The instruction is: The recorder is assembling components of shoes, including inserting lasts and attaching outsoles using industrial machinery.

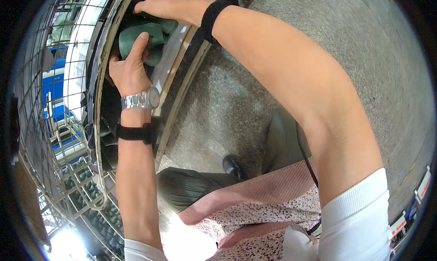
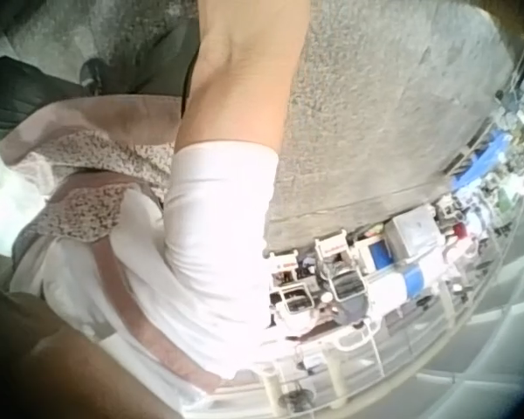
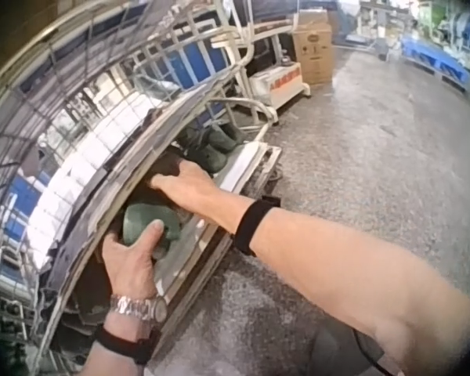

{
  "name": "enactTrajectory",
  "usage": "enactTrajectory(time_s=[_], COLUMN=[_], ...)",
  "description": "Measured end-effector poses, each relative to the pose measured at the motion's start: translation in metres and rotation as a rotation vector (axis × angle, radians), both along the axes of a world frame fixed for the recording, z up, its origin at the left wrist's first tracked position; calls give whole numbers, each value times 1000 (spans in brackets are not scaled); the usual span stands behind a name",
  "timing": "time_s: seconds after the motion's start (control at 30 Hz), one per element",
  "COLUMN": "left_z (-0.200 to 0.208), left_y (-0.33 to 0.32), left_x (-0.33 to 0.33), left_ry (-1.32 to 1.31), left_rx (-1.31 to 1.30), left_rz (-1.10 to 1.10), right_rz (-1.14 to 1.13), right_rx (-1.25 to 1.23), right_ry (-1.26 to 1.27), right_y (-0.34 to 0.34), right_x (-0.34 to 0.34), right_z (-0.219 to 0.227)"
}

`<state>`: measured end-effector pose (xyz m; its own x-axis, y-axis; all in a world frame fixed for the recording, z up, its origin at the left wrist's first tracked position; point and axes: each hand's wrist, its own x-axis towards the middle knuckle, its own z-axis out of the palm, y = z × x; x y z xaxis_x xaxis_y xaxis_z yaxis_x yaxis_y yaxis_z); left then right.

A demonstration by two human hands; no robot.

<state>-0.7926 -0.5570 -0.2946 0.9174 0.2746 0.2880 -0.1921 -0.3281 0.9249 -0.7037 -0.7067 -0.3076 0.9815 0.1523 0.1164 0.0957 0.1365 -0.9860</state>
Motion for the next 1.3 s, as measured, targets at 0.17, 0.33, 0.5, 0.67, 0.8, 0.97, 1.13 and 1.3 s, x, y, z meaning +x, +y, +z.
enactTrajectory(time_s=[0.17, 0.33, 0.5, 0.67, 0.8, 0.97, 1.13, 1.3], left_z=[-7, -13, -16, -34, -47, -63, -70, -78], left_y=[-3, 24, 56, 98, 98, 97, 93, 96], left_x=[19, 20, -14, -66, -90, -91, -88, -95], left_ry=[-83, -41, 119, 281, 341, 396, 367, 381], left_rx=[-162, -70, 241, 394, 320, 99, -18, 26], left_rz=[-122, -196, -126, -69, -34, 27, 30, 16], right_rz=[-114, -18, -441, -611, -760, -222, -153, -312], right_rx=[-10, -23, -437, -407, -509, -702, -1033, -1151], right_ry=[74, -68, -279, -181, -501, -453, -378, -262], right_y=[-4, -1, 40, 55, 56, 105, 143, 171], right_x=[-12, -16, 13, 1, -24, -78, -57, -45], right_z=[2, 1, -29, -30, -75, -71, -96, -93])
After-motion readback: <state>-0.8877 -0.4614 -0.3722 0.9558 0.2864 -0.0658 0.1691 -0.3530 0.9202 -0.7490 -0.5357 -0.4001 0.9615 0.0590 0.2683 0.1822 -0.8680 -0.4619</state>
